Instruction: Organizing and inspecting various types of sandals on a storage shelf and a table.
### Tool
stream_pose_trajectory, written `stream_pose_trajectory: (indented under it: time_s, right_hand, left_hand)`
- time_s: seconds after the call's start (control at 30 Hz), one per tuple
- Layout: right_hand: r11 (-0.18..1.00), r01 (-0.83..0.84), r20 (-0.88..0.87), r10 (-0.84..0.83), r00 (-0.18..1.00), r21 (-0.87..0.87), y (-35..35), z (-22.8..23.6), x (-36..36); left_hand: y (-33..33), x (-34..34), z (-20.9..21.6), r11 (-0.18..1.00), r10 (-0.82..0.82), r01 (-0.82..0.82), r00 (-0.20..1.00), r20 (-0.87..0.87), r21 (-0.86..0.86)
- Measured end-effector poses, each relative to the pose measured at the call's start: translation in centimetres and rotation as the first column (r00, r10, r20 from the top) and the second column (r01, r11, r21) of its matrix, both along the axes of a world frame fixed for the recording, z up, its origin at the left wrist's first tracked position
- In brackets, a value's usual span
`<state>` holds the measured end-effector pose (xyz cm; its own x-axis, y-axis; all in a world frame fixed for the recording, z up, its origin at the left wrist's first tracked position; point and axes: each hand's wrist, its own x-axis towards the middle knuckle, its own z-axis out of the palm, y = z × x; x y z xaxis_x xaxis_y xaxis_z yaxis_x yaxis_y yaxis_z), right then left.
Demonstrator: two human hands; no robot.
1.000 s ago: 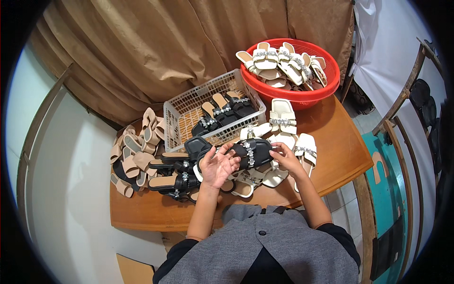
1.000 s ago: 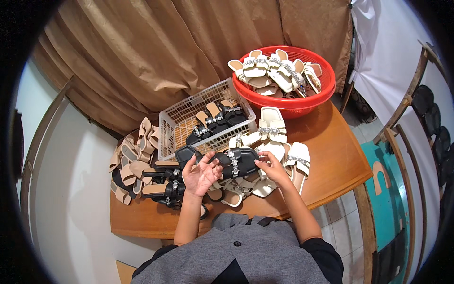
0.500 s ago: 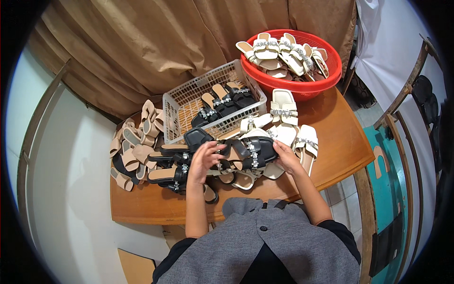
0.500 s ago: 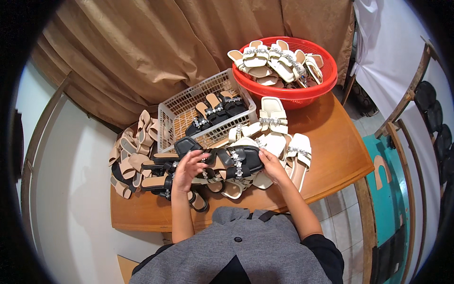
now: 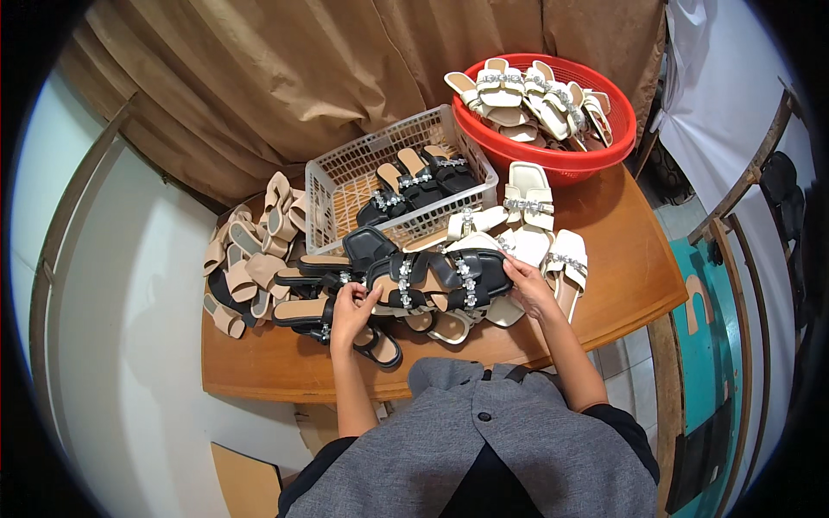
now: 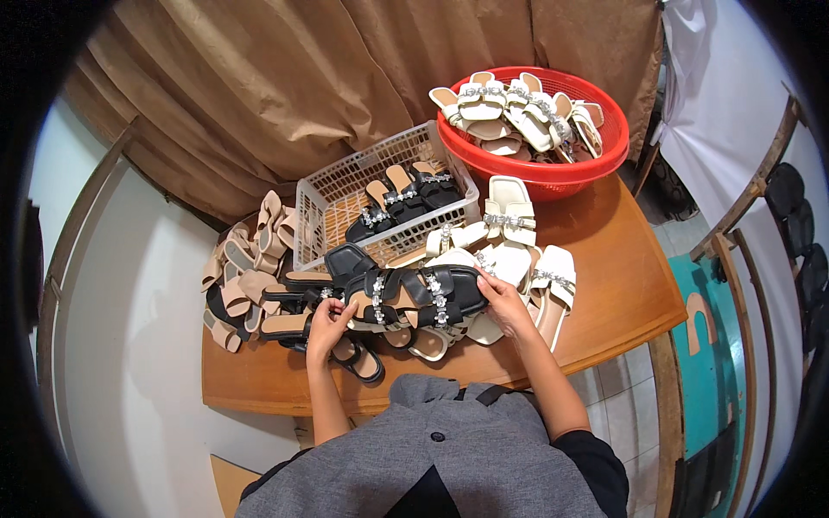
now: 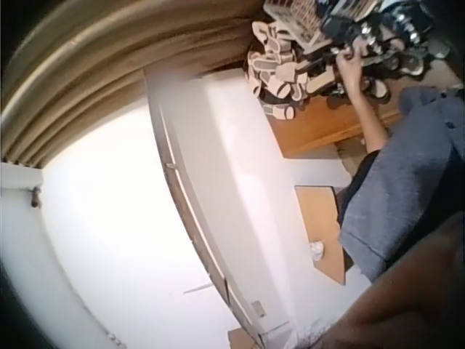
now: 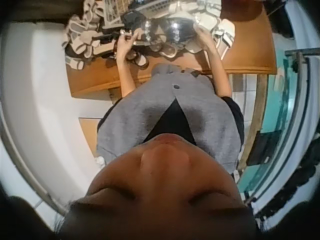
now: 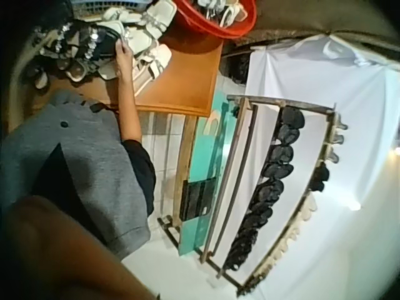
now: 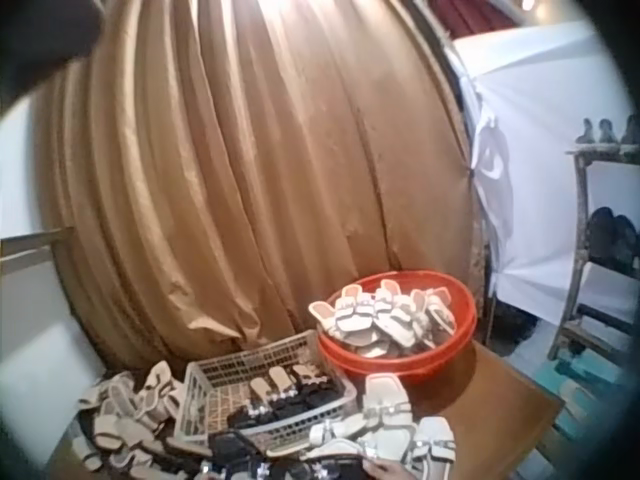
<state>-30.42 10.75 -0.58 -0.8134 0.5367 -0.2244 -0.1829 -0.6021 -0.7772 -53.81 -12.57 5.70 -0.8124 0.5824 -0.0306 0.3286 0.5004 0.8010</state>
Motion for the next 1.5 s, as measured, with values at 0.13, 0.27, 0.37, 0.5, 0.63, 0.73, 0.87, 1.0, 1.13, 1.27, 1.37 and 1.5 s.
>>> stream_pose_trajectory:
  time_s: [0.13,0.27,0.37,0.5,0.63,0.73,0.87,1.0,1.13,1.27,1.37,1.5]
  right_hand:
    - [1.0,0.006,0.024,-0.007,1.0,0.01,-0.2,0.4,-0.1]
    - [0.999,0.018,-0.024,-0.017,1.0,0.035,-0.1,-0.6,-0.2]
    - [0.998,0.051,-0.041,-0.05,0.998,0.027,-0.4,-0.6,-0.3]
    - [0.996,0.018,0.041,-0.021,0.999,0.083,-0.6,-0.3,-0.2]
    - [0.999,0.004,0.079,-0.008,0.997,0.05,-0.9,0.6,-0.2]
    - [0.997,-0.018,0.125,0.009,0.992,0.074,-1.0,1.6,0.0]
    - [0.998,-0.002,0.111,-0.005,0.994,0.06,-0.8,-0.2,-0.1]
    - [0.996,-0.089,0.095,0.087,0.992,0.009,-0.8,0.5,0.6]
    - [0.978,-0.188,0.076,0.195,0.978,-0.085,-0.7,0.2,1.1]
    - [0.956,-0.252,-0.027,0.25,0.968,-0.148,-0.7,-0.8,1.4]
    - [0.954,-0.291,-0.045,0.288,0.957,-0.078,-1.0,-0.9,1.4]
    - [0.954,-0.279,-0.069,0.272,0.96,-0.107,-1.2,-1.5,1.3]
  left_hand:
    - [-0.1,0.0,-0.5,0.998,-0.018,0.015,0.998,-0.053,-0.06]
    - [0.0,-0.4,-1.3,0.997,-0.052,0.047,0.995,-0.088,-0.053]
    - [0.2,-0.6,-1.4,0.999,-0.039,0.036,0.995,-0.096,-0.038]
    - [0.3,-1.3,-2.1,0.998,0.009,-0.01,1.0,0.009,0.056]
    - [0.0,-2.1,-3.1,0.994,0.011,-0.006,0.999,-0.044,0.106]
    - [0.3,-1.9,-2.6,0.992,0.025,-0.023,0.999,-0.021,0.122]
    - [1.3,-0.8,-0.2,0.98,0.04,-0.076,0.981,0.19,0.186]
    - [1.4,-0.4,-0.2,0.987,0.028,-0.032,0.999,0.033,0.158]
    - [2.4,1.9,1.0,1.0,0.021,-0.011,0.926,-0.377,0.03]
    - [3.7,4.8,2.1,0.991,-0.131,0.093,0.861,-0.492,-0.101]
    - [4.4,5.9,1.6,0.985,-0.145,0.067,0.826,-0.544,-0.161]
    - [5.2,6.4,1.3,0.987,-0.109,0.021,0.817,-0.567,-0.16]
